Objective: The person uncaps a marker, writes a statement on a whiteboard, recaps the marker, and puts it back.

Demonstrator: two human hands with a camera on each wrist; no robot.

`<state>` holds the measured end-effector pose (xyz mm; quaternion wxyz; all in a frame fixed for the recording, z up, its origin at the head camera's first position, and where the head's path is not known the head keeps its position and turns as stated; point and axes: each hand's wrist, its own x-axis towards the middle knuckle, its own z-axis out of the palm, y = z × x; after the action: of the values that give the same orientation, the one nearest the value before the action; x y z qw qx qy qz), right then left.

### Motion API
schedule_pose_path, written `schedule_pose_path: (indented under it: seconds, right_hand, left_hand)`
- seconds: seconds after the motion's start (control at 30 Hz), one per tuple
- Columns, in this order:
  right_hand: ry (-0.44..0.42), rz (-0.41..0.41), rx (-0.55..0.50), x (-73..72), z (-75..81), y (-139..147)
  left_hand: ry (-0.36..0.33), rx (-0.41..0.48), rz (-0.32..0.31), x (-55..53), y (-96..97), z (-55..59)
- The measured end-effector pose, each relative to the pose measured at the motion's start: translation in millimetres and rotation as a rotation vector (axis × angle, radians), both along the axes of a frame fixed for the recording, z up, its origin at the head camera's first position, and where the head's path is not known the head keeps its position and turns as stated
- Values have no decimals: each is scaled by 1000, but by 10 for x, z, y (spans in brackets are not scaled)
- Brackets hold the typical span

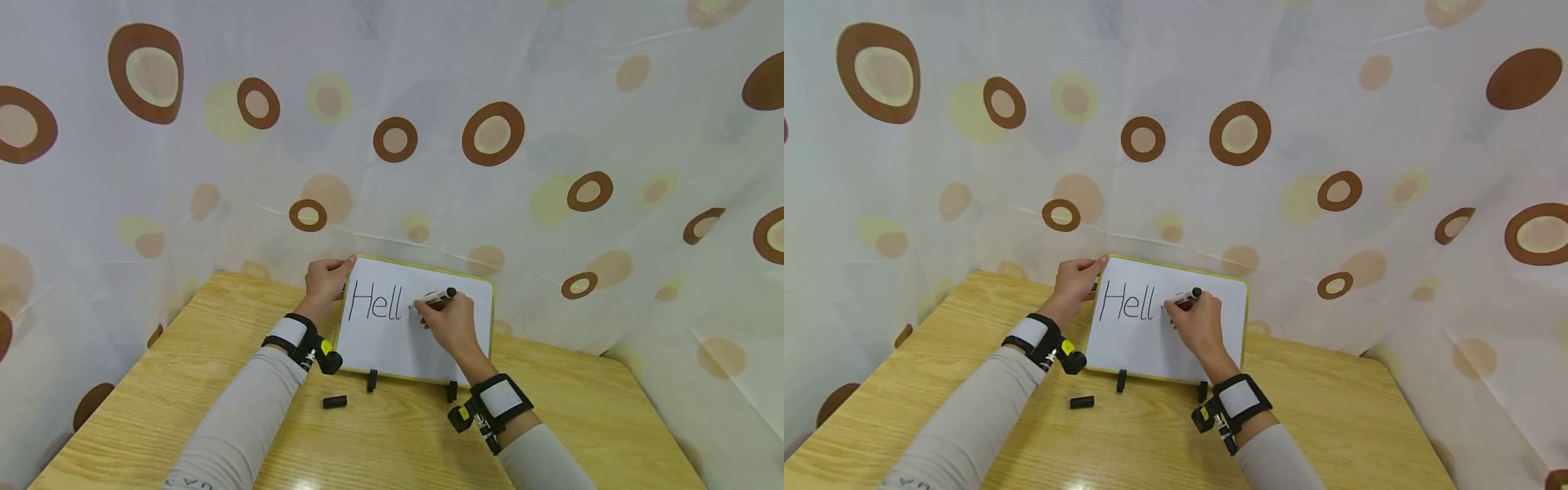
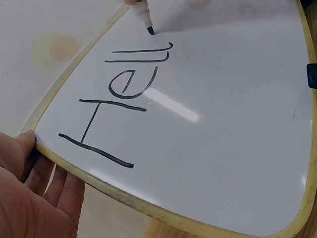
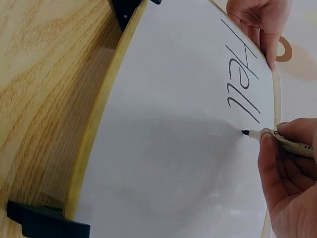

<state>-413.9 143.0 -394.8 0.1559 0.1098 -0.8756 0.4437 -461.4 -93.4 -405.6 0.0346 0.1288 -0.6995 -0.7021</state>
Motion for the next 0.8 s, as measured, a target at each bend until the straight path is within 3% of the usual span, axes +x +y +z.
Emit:
schedule_pose_path:
  seconds: [0.5, 0.8]
  right_hand:
    - [48, 34, -28, -33, 9, -64]
    - [8, 50, 29, 18, -42, -103]
  left_hand:
    - [14, -6, 11, -10, 9, -32]
    - [16, -20, 16, -16, 9, -52]
